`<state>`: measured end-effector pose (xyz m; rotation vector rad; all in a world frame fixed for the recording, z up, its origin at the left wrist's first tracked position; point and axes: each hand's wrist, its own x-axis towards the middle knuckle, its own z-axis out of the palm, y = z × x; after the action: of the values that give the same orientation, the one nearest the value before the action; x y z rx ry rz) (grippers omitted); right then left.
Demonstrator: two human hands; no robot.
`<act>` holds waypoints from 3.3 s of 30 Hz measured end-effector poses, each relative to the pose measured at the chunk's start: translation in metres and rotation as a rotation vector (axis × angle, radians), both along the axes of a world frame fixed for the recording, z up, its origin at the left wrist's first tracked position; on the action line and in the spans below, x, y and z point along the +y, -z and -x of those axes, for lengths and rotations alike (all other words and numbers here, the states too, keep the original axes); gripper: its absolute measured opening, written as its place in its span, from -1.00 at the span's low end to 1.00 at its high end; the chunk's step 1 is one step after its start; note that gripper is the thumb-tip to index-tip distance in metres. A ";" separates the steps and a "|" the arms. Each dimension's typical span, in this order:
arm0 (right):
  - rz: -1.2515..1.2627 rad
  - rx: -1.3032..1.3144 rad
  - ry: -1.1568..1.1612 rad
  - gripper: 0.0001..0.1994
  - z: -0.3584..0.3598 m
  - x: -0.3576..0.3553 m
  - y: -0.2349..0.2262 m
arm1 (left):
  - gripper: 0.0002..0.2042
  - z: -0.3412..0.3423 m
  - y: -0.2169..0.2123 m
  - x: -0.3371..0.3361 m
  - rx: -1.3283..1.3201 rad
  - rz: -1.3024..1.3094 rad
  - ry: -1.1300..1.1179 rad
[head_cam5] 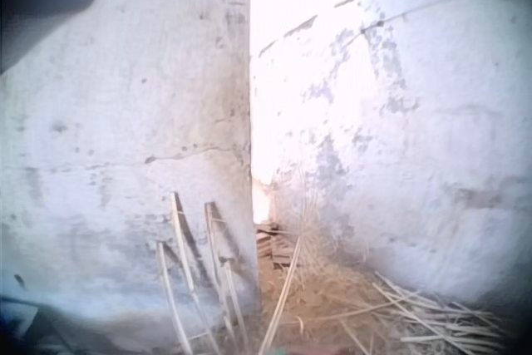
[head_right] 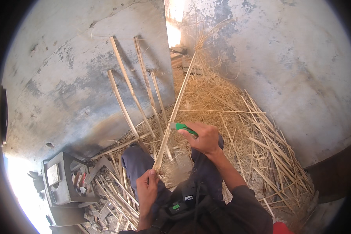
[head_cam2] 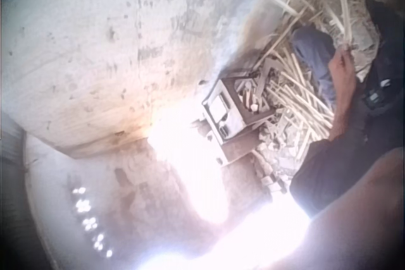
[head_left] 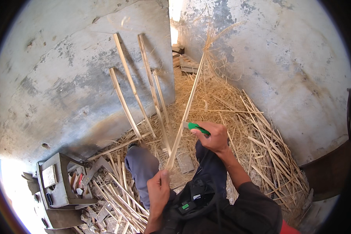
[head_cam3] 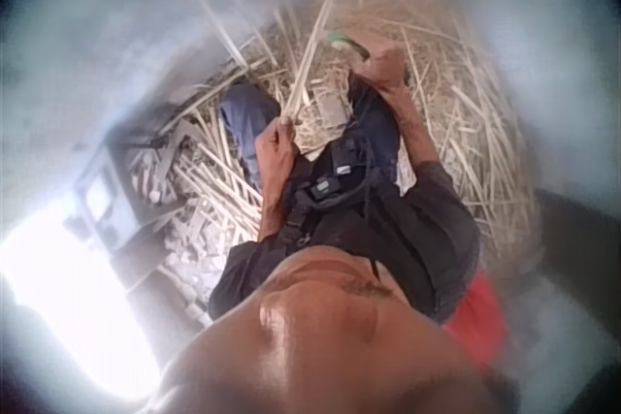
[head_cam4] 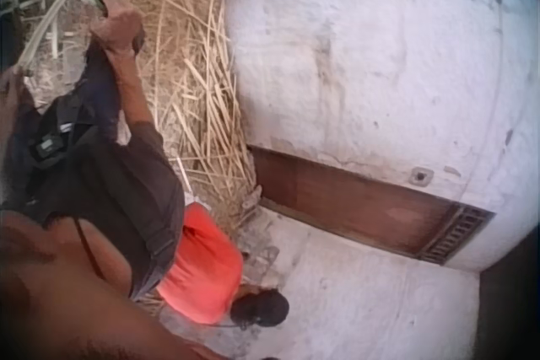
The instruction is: The person sits on the floor and uses a green utility knife to peel the outer layer off a long bamboo stick. They hold the stick with their left hand and scrape downwards with the knife in their right hand, repeating the motion along the length of the stick.
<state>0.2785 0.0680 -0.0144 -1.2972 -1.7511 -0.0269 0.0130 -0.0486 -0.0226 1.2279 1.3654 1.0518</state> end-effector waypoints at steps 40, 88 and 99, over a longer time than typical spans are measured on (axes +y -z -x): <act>0.357 0.503 0.066 -0.59 -0.049 0.043 0.013 | -0.53 0.033 0.017 -0.004 -0.167 0.193 0.148; -0.017 0.122 -0.286 -0.61 0.016 -0.017 0.023 | -0.74 -0.008 -0.016 0.051 -0.090 0.007 0.204; -0.092 -0.038 -0.239 -0.62 0.015 -0.019 0.009 | -0.68 -0.017 -0.019 0.048 -0.082 -0.111 0.177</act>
<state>0.2634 0.0486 -0.0229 -1.0207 -1.9044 0.0038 0.0298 -0.0008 -0.0037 1.3455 1.1265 1.0517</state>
